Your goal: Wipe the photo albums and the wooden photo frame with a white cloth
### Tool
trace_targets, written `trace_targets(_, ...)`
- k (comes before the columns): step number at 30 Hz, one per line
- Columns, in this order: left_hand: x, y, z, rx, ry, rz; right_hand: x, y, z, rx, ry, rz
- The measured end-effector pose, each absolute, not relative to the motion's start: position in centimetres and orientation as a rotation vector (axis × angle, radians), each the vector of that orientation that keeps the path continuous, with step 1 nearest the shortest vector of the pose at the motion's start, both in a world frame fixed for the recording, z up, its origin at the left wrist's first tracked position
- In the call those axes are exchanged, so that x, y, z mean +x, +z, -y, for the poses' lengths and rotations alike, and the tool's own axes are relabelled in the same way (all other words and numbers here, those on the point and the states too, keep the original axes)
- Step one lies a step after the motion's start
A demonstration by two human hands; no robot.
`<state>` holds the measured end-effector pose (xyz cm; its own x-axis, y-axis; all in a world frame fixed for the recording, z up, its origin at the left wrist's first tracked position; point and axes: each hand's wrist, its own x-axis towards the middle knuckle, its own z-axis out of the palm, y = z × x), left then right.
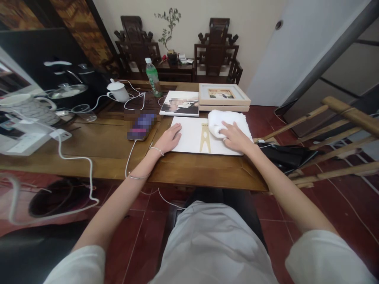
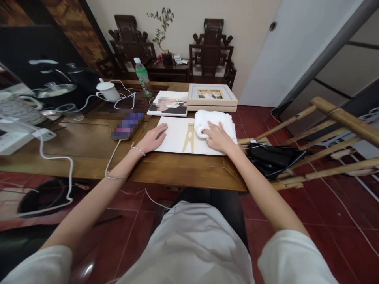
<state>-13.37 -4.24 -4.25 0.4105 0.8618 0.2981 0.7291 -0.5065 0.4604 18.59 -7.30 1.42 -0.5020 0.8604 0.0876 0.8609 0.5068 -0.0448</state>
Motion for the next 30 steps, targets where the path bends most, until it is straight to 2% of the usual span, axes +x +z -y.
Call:
trace_targets(9, -13.3, -4.4, 4.1, 2.419, 0.744, -1.393, 19.8, 2.0, 18.5, -1.185, 0.129, 2.79)
trace_targets(22, -13.5, -4.3, 4.3, 2.414, 0.73, -1.408, 18.8, 1.2, 3.6, -1.525, 0.016, 2.572)
trace_targets(26, -13.5, -4.5, 4.2, 2.415, 0.751, -1.398, 18.5, 1.1, 4.2, -1.544, 0.007, 2.566)
trace_targets(30, -13.3, -4.8, 4.1, 2.417, 0.764, -1.398, 18.4, 1.2, 9.1, -1.505, 0.041, 2.627)
